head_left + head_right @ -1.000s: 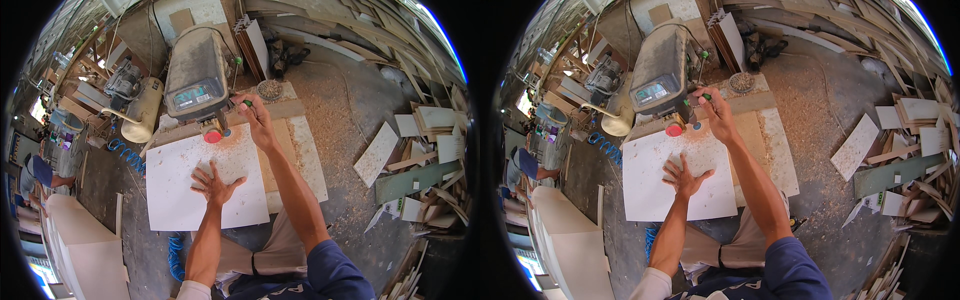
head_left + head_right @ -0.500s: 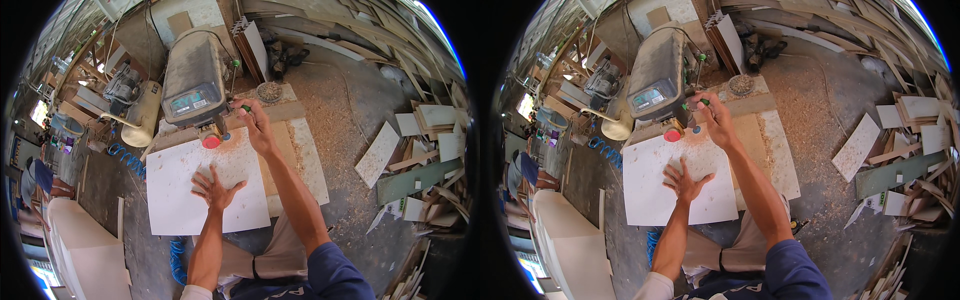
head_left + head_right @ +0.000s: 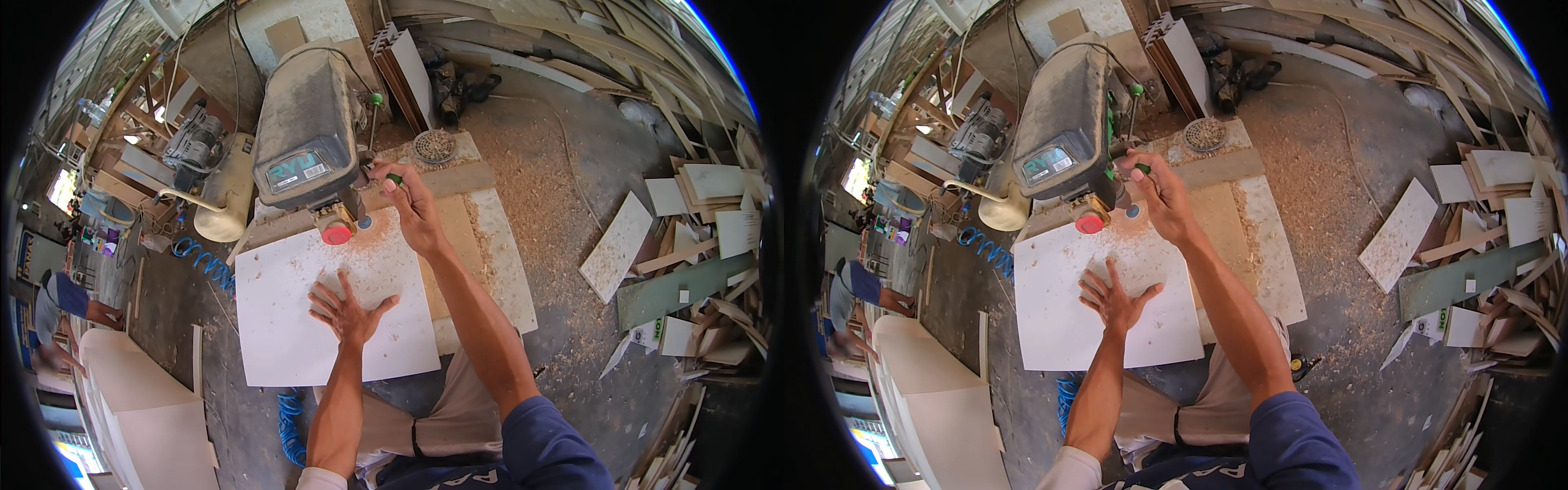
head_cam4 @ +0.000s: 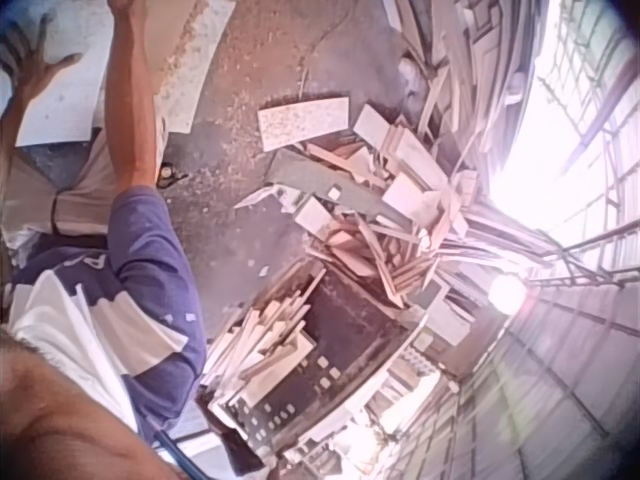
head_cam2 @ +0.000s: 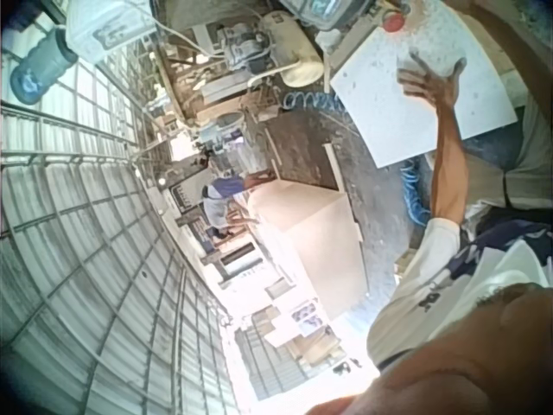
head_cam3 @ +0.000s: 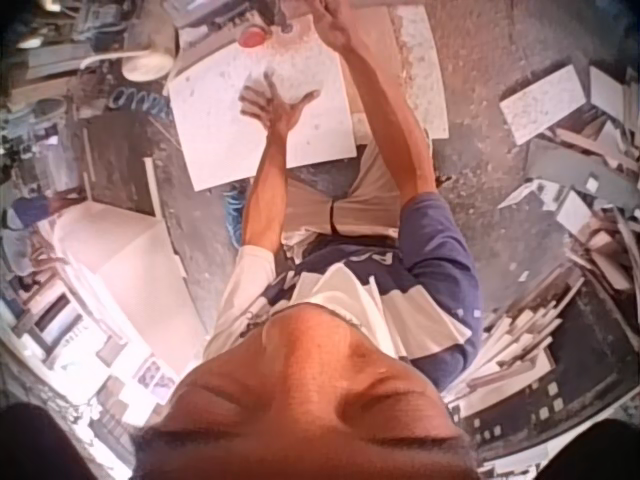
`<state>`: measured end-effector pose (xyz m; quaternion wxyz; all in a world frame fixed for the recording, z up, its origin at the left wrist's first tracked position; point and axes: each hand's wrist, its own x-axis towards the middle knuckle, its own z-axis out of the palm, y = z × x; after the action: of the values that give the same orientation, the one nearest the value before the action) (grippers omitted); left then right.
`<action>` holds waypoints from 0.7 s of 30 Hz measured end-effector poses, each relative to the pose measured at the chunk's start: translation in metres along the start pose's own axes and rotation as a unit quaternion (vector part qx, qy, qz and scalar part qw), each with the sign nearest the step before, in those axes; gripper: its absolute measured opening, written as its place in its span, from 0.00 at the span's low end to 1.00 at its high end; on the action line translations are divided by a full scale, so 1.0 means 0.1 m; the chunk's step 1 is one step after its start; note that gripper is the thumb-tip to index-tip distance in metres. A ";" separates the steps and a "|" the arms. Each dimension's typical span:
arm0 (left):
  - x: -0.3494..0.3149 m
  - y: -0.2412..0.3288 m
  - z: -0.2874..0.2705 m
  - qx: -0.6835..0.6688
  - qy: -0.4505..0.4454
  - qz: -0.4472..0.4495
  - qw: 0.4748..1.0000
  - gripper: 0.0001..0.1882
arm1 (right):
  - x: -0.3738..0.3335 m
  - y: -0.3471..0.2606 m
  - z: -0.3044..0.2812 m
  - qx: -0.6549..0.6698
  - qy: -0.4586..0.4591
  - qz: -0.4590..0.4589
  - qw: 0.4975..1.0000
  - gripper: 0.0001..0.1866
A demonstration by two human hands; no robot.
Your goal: The person drills holes in a white rectangular panel using a drill press. The person places the panel on the machine bed, lowers the drill bit to create holes at specific locations, and then flips the panel to drill another hole.
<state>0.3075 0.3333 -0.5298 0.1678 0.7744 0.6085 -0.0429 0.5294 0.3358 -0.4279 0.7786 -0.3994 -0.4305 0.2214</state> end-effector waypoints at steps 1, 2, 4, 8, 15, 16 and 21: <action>0.00 0.00 0.00 0.002 -0.001 -0.001 1.000 0.79 | 0.00 0.00 0.00 0.001 -0.001 0.000 1.000 0.11; 0.00 0.01 0.00 0.004 -0.003 -0.001 1.000 0.79 | 0.00 0.01 -0.01 0.003 -0.002 0.000 1.000 0.11; 0.00 0.01 -0.01 0.005 -0.005 -0.001 1.000 0.79 | -0.01 0.00 -0.01 0.001 -0.002 0.001 1.000 0.10; 0.00 0.00 -0.01 -0.001 -0.002 0.002 1.000 0.79 | -0.01 0.01 -0.01 0.004 -0.003 -0.002 1.000 0.10; 0.01 -0.01 0.02 -0.002 0.000 0.005 1.000 0.79 | -0.02 0.01 -0.02 0.003 -0.006 0.002 1.000 0.11; 0.01 -0.01 0.02 -0.002 0.001 0.005 1.000 0.79 | -0.02 0.02 -0.03 0.003 -0.007 0.000 1.000 0.11; 0.01 -0.01 0.00 -0.002 0.003 0.002 1.000 0.79 | -0.03 0.01 -0.02 0.009 -0.010 0.003 1.000 0.11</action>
<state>0.3070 0.3339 -0.5305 0.1674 0.7756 0.6073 -0.0395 0.5295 0.3332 -0.4305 0.7773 -0.3914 -0.4347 0.2317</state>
